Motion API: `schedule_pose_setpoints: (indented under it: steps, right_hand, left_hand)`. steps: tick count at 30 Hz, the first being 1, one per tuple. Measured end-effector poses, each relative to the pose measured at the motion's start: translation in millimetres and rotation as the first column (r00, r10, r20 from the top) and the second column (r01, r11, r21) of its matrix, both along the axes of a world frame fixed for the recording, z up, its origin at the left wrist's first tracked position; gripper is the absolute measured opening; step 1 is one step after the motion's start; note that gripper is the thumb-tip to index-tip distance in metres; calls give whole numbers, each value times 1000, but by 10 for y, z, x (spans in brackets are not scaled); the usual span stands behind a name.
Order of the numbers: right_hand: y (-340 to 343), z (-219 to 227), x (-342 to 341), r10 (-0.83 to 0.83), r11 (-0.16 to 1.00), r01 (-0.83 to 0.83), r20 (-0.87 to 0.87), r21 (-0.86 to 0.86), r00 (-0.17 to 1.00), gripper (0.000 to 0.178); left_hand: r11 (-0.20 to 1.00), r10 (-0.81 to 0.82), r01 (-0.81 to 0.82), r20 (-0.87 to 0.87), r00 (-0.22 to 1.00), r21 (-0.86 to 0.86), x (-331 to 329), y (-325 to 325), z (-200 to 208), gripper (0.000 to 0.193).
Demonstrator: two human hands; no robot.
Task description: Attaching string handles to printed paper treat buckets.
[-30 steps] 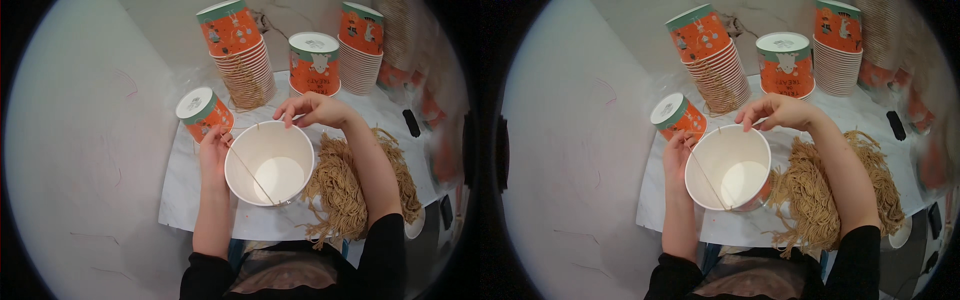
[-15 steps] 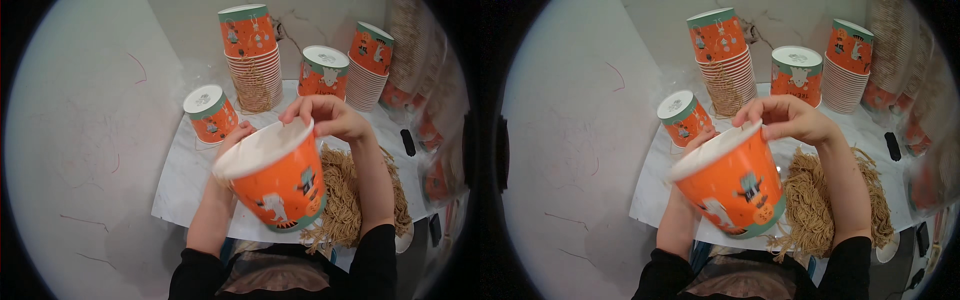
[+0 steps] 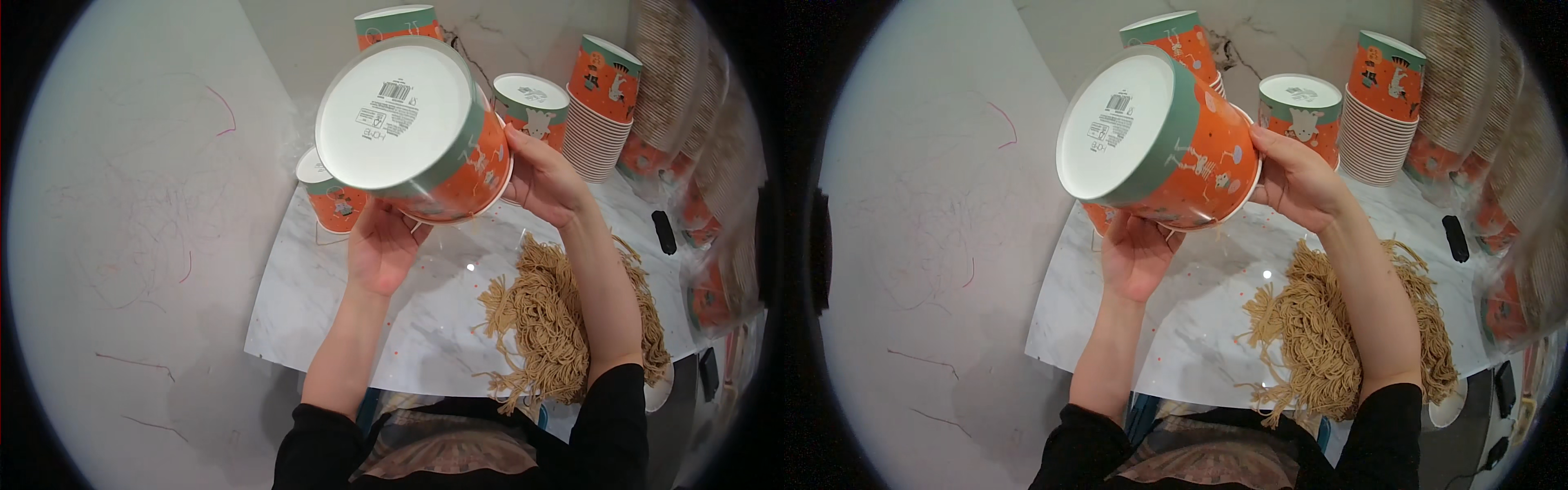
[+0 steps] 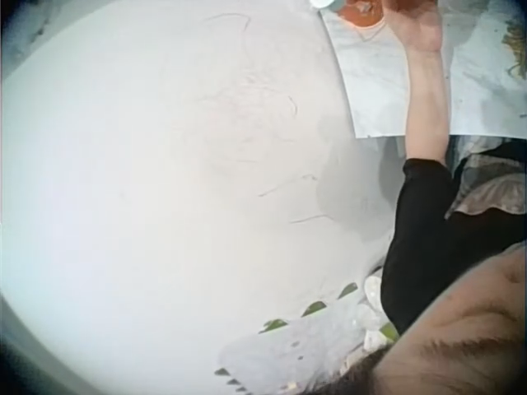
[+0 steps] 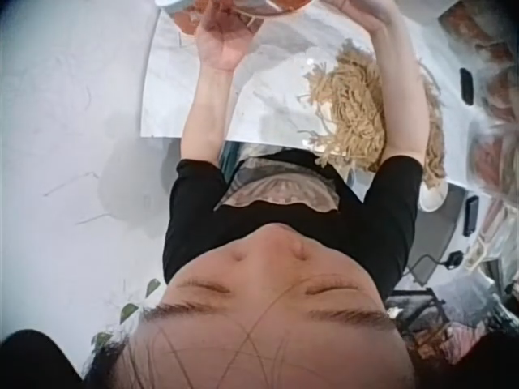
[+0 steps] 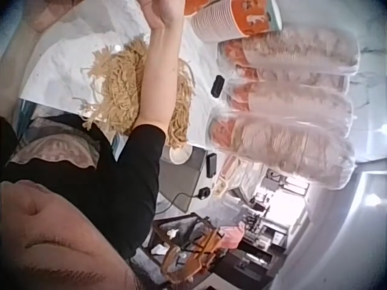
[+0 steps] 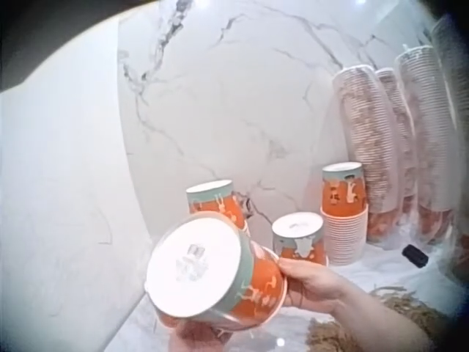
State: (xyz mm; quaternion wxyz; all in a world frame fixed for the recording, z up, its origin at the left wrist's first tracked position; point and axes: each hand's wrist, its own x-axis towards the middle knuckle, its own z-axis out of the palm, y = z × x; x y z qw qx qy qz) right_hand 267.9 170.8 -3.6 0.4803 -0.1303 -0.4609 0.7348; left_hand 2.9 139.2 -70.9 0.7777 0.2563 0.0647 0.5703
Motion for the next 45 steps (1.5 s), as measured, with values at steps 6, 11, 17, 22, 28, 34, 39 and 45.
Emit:
schedule_pose_setpoints:
  steps: [6,11,17,22,28,34,39,45]
  right_hand:
    - [-162,98,-165,-433,901,375,379,219,818,46]
    - [-314,176,-379,-498,773,261,298,578,814,86]
    - [-168,299,-1098,-802,396,164,254,903,540,118]
    - [553,179,-1789,-484,691,92,365,717,795,109]
    - [1075,-260,-2079,-383,820,120,381,559,841,105]
    - [1221,-526,-2006,-286,900,78,445,429,849,106]
    - [1242,-710,-1910,-205,938,-1,556,347,806,104]
    - [1315,-1072,-1807,-159,945,-52,589,324,793,105]
  left_hand:
    - [978,198,-205,-134,971,-38,-41,14,78,33]
    - [964,261,-266,-216,941,5,-292,24,155,33]
    - [863,499,-481,-402,768,152,-905,37,540,36]
    - [648,727,-717,-491,479,259,-1362,360,358,40]
    - [616,744,-728,-525,413,301,-1479,595,-37,49]
    - [666,669,-688,-639,380,288,-1395,631,-258,61]
    - [716,514,-660,-812,276,229,-1326,594,-345,75]
    - [744,477,-606,-859,187,282,-1275,582,-466,80]
